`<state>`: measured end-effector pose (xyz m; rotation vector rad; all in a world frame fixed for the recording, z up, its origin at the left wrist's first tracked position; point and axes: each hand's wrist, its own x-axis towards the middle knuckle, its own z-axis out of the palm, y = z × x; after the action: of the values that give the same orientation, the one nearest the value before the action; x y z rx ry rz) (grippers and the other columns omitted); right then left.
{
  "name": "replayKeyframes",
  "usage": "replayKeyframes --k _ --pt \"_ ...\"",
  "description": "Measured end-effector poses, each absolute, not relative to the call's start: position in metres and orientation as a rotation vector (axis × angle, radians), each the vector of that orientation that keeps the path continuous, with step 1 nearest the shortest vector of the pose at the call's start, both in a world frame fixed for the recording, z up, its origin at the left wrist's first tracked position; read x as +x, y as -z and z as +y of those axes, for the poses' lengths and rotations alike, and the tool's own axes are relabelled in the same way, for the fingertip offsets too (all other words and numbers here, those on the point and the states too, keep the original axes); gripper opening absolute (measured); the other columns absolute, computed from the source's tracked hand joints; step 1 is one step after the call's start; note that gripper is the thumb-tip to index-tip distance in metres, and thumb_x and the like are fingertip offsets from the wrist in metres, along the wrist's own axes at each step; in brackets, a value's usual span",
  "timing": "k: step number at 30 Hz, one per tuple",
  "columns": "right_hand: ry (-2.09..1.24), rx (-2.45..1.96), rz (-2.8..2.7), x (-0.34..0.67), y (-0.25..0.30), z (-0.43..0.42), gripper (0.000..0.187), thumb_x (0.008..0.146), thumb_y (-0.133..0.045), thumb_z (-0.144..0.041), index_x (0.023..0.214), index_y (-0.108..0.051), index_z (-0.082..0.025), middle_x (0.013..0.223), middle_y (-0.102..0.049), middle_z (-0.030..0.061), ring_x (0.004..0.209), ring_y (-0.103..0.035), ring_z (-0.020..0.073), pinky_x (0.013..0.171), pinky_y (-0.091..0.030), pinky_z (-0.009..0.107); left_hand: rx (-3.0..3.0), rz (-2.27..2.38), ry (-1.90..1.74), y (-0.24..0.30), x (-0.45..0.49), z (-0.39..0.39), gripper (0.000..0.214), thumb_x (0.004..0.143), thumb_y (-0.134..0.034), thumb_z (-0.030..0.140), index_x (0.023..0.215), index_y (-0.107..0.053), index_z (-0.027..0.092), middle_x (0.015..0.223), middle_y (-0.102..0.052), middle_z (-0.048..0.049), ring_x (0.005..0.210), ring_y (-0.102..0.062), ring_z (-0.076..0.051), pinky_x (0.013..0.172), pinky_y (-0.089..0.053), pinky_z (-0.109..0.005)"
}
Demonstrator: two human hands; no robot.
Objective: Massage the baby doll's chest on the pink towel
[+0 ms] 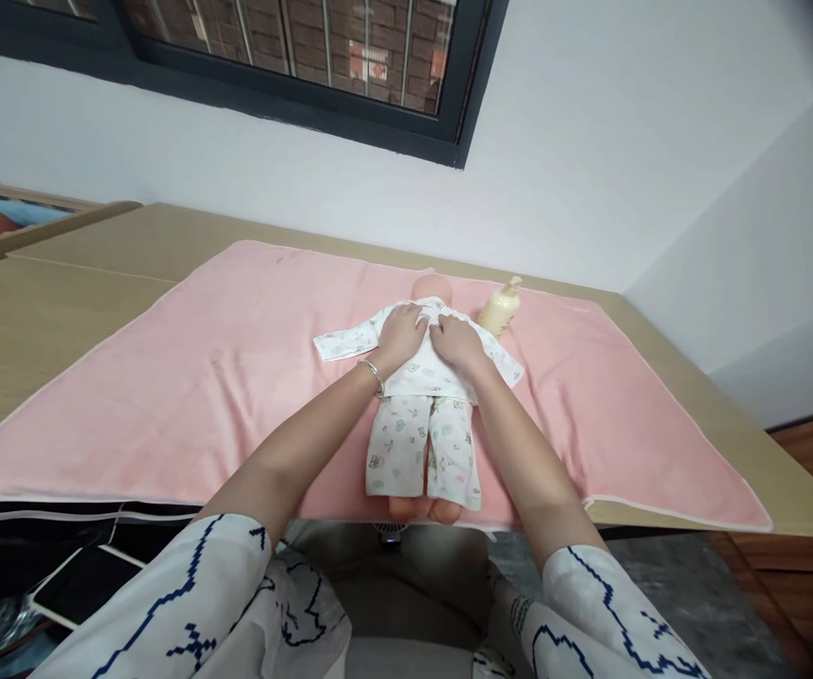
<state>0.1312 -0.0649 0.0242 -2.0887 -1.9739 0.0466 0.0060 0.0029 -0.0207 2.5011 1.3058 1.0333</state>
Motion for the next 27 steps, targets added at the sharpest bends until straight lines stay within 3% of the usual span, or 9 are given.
replayKeyframes --k 4,8,13,16,19,24,27 --pt "-0.206 -1.941 -1.941 0.156 -0.012 -0.052 0.044 0.105 -0.026 -0.042 0.13 -0.056 -0.02 0.15 -0.053 0.0134 0.142 -0.044 0.0296 0.119 -0.027 0.056 2.582 1.37 -1.021 0.017 0.013 -0.011 0.032 0.101 -0.039 0.022 0.102 -0.071 0.015 0.11 -0.072 -0.0132 0.109 -0.063 -0.028 0.101 -0.048 -0.04" --pt "-0.183 -2.011 -1.849 0.164 -0.003 -0.046 0.053 0.104 -0.026 -0.047 0.145 -0.044 -0.018 0.162 -0.037 0.0137 0.152 -0.03 0.0304 0.122 -0.019 0.057 2.564 1.364 -1.083 0.02 0.014 -0.013 0.03 0.1 -0.042 0.021 0.105 -0.071 0.018 0.117 -0.071 -0.0108 0.113 -0.062 -0.026 0.104 -0.046 -0.038" --pt "-0.068 -2.087 -1.903 0.146 -0.014 -0.055 0.052 0.103 -0.026 -0.043 0.129 -0.058 -0.012 0.135 -0.064 0.021 0.129 -0.056 0.0355 0.111 -0.036 0.052 2.551 1.342 -0.996 0.021 0.006 0.0 0.035 0.099 -0.042 0.025 0.12 -0.065 0.011 0.127 -0.068 -0.0148 0.121 -0.059 -0.028 0.11 -0.043 -0.04" --pt "-0.034 -2.149 -1.861 0.136 -0.02 -0.059 0.049 0.101 -0.028 -0.039 0.116 -0.064 -0.01 0.121 -0.07 0.0237 0.116 -0.063 0.0374 0.101 -0.044 0.049 2.561 1.344 -0.937 0.02 0.004 0.005 0.038 0.099 -0.041 0.026 0.125 -0.062 0.008 0.13 -0.066 -0.0165 0.124 -0.058 -0.03 0.111 -0.041 -0.041" --pt "-0.023 -2.13 -1.844 0.137 -0.018 -0.057 0.047 0.1 -0.029 -0.038 0.114 -0.065 -0.011 0.124 -0.068 0.0235 0.12 -0.061 0.0366 0.106 -0.04 0.05 2.571 1.359 -0.942 0.019 0.005 0.003 0.035 0.099 -0.041 0.026 0.121 -0.064 0.01 0.125 -0.068 -0.0156 0.121 -0.059 -0.029 0.109 -0.042 -0.041" --pt "-0.203 -2.006 -1.771 0.156 -0.008 -0.05 0.049 0.101 -0.032 -0.05 0.129 -0.058 -0.02 0.15 -0.054 0.0138 0.141 -0.044 0.0325 0.12 -0.022 0.059 2.546 1.398 -0.97 0.014 0.008 -0.006 0.028 0.097 -0.045 0.024 0.105 -0.07 0.014 0.11 -0.072 -0.0137 0.108 -0.064 -0.028 0.097 -0.049 -0.039" --pt "-0.184 -2.03 -1.741 0.157 -0.008 -0.051 0.049 0.101 -0.031 -0.05 0.128 -0.058 -0.02 0.149 -0.054 0.0142 0.142 -0.043 0.0322 0.121 -0.018 0.06 2.546 1.424 -0.97 0.012 0.009 -0.011 0.027 0.096 -0.045 0.021 0.102 -0.07 0.014 0.108 -0.072 -0.0134 0.108 -0.064 -0.027 0.097 -0.049 -0.038"
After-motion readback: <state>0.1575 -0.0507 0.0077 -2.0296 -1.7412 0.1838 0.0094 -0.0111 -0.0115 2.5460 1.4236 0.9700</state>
